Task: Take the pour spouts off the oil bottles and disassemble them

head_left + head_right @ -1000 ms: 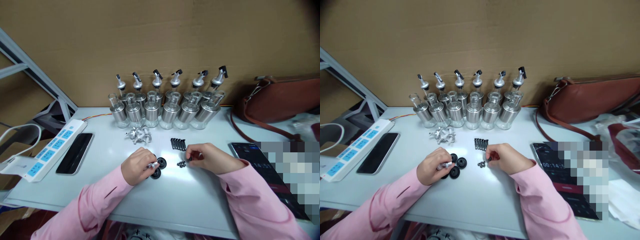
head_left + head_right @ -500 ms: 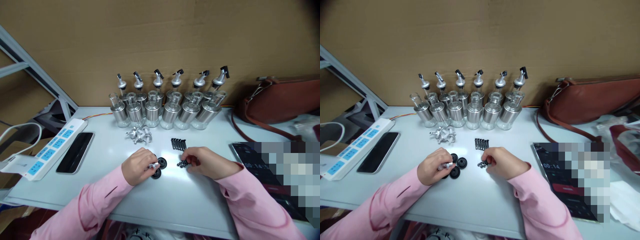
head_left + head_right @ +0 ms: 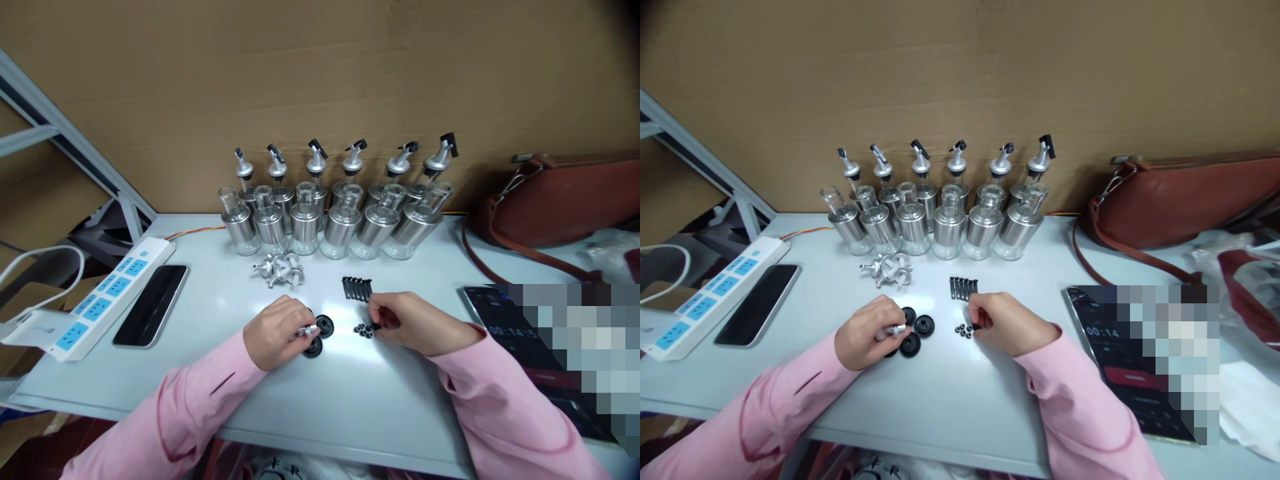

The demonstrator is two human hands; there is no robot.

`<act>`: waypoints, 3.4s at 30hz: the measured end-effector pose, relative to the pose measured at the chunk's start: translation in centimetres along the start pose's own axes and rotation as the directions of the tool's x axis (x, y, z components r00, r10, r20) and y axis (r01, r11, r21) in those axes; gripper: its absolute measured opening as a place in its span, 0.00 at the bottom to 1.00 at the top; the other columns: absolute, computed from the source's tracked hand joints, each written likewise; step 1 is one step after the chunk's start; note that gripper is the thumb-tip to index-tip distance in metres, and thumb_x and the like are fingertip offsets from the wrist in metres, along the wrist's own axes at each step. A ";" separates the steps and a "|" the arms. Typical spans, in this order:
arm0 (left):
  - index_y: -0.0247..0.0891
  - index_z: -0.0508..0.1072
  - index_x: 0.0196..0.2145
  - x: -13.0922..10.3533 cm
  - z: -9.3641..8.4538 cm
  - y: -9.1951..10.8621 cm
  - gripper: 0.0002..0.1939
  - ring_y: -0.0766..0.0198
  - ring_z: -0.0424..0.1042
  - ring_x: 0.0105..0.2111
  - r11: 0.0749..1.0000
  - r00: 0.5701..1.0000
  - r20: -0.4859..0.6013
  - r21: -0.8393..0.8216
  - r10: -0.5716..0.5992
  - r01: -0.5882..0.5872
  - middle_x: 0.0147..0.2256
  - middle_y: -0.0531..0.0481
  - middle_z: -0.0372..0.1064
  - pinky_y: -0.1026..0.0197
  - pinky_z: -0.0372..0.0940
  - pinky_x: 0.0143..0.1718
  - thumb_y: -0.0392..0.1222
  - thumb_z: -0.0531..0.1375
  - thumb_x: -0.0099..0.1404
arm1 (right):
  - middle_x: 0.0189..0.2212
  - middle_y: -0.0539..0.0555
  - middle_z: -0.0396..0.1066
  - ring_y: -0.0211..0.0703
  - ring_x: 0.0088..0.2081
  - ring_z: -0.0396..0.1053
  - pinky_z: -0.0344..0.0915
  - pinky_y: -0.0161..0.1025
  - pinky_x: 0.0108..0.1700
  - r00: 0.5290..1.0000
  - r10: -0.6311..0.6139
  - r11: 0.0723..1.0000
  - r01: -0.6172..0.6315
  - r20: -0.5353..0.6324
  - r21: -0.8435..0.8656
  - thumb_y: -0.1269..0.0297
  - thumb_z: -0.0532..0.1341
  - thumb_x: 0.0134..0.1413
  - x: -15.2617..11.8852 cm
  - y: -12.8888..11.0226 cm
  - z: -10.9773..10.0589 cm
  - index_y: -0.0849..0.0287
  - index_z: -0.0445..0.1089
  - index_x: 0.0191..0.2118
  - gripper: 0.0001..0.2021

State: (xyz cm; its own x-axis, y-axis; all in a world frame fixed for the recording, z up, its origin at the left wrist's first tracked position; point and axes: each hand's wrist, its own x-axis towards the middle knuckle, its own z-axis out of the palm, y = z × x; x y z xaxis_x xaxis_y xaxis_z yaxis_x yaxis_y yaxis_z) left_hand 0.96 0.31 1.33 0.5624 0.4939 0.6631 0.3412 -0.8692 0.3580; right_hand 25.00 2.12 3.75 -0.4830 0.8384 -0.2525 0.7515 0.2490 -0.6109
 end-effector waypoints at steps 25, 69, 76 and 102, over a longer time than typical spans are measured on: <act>0.35 0.61 0.34 0.0 0.0 -0.1 0.03 0.67 0.62 0.24 1.000 1.000 0.001 0.004 -0.002 0.002 0.24 0.50 0.64 0.63 0.61 0.27 0.31 0.54 0.62 | 0.30 0.54 0.74 0.41 0.32 0.71 0.64 0.34 0.35 0.995 -0.087 0.996 0.089 0.052 -0.033 0.73 0.54 0.46 0.0 0.1 -0.4 0.60 0.75 0.32 0.12; 0.35 0.61 0.33 0.0 0.0 0.0 0.02 0.67 0.59 0.23 1.000 0.999 0.051 0.000 -0.013 0.013 0.24 0.51 0.62 0.64 0.59 0.26 0.32 0.53 0.62 | 0.28 0.53 0.69 0.37 0.25 0.67 0.65 0.35 0.29 0.996 0.054 0.996 -0.059 0.077 0.068 0.66 0.68 0.33 0.2 -0.4 0.3 0.63 0.72 0.33 0.15; 0.35 0.61 0.33 0.1 0.0 0.1 0.02 0.67 0.59 0.23 1.000 0.999 0.053 0.004 -0.012 0.012 0.23 0.52 0.62 0.64 0.60 0.26 0.32 0.53 0.63 | 0.27 0.54 0.70 0.39 0.27 0.68 0.65 0.35 0.31 0.997 0.032 0.999 -0.034 0.069 0.026 0.65 0.68 0.35 0.5 -0.6 0.7 0.64 0.72 0.33 0.14; 0.36 0.65 0.36 0.2 -0.6 0.5 0.04 0.67 0.66 0.32 0.979 0.956 -0.211 -0.021 -0.203 0.204 0.32 0.50 0.63 0.64 0.65 0.31 0.34 0.57 0.61 | 0.25 0.52 0.66 0.36 0.24 0.61 0.61 0.34 0.28 0.887 -0.223 0.959 0.274 -0.403 0.074 0.58 0.57 0.52 0.1 -2.4 0.8 0.59 0.70 0.34 0.10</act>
State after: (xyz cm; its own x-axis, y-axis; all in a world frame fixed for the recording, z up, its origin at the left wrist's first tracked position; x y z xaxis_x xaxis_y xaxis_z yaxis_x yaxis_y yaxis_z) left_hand 0.76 -0.06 2.01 0.3096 0.6436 0.6999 0.4328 -0.7508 0.4990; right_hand 22.75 1.20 4.60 -0.4149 0.8841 0.2148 0.5546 0.4329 -0.7106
